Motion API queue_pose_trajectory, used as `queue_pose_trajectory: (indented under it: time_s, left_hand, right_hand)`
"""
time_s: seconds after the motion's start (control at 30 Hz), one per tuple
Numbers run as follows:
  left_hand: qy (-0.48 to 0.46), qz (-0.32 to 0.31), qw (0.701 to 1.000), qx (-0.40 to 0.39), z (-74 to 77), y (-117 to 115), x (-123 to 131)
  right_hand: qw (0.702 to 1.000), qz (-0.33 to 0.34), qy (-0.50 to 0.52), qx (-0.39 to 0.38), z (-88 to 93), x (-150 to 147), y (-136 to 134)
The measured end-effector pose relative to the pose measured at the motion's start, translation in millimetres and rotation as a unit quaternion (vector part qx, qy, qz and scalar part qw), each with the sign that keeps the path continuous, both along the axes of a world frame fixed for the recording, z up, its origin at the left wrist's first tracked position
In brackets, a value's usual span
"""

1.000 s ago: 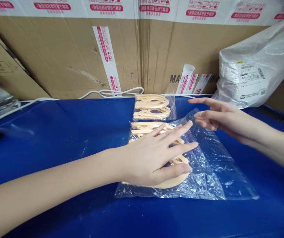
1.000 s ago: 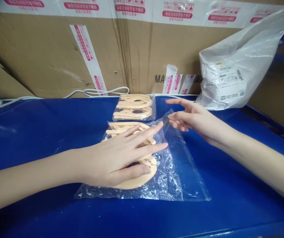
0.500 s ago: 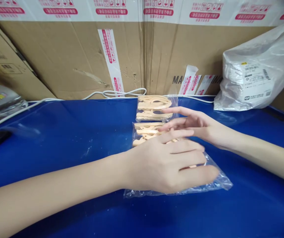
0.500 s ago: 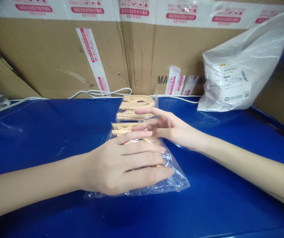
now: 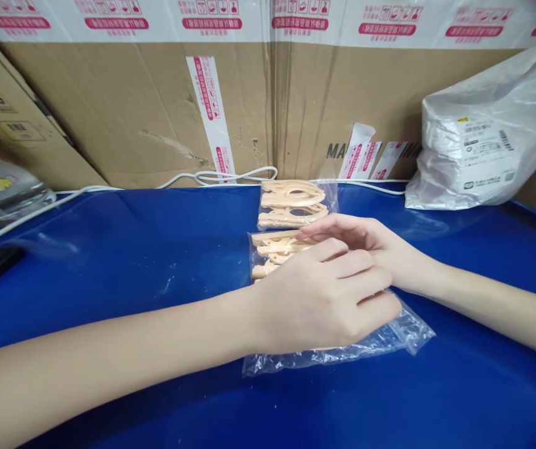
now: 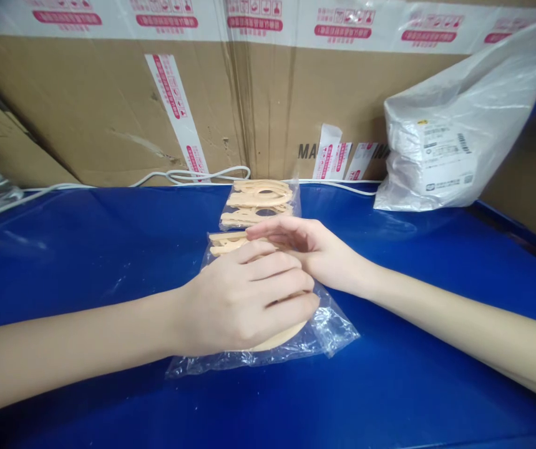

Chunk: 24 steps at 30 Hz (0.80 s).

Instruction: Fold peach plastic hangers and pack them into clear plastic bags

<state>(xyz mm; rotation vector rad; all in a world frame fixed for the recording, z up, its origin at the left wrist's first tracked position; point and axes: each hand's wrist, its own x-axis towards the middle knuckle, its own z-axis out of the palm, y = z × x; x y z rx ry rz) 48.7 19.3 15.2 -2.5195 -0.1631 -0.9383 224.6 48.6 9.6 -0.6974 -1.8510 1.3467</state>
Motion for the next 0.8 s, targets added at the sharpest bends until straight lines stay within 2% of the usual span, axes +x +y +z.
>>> queue_pose_trajectory:
  time_s: [0.1,0.2,0.27,0.33,0.43,0.5,0.57,0.63,0.73,0.8]
  left_hand:
    - [-0.012,-0.025,0.999,-0.029,0.6,-1,-3]
    - [-0.040,-0.021,0.995,-0.093,1.3,-2,-9]
    - [-0.049,-0.020,0.990,-0.131,1.3,-2,-13]
    - [-0.035,-0.034,0.989,-0.142,1.9,-3,-15]
    - [0.029,-0.041,0.992,-0.118,4.9,-9,-17]
    - [0.054,-0.016,0.991,-0.120,6.4,-18,-18]
    - [0.060,0.023,0.988,-0.137,5.1,-29,-20]
    - [0.061,0.061,0.989,-0.121,0.3,-42,-23]
    - [0.046,0.089,0.994,-0.048,-9.3,-56,-27]
    - [0.030,0.088,0.995,-0.028,-13.3,-61,-28]
  right_hand:
    - [0.999,-0.033,-0.041,0.015,1.4,-1,-3]
    - [0.995,-0.061,-0.066,0.033,1.2,-2,-4]
    - [0.994,-0.048,-0.082,0.055,-2.0,-1,-3]
    - [0.986,-0.005,-0.117,0.122,-7.5,1,-1]
    - [0.948,0.064,-0.173,0.259,-13.7,5,3]
    - [0.920,0.098,-0.217,0.310,-12.4,6,4]
    - [0.900,0.116,-0.264,0.327,-6.9,7,4]
    - [0.889,0.111,-0.295,0.332,-0.6,6,2]
    - [0.889,0.093,-0.318,0.317,3.8,6,-2]
    - [0.894,0.075,-0.323,0.302,3.0,7,-3]
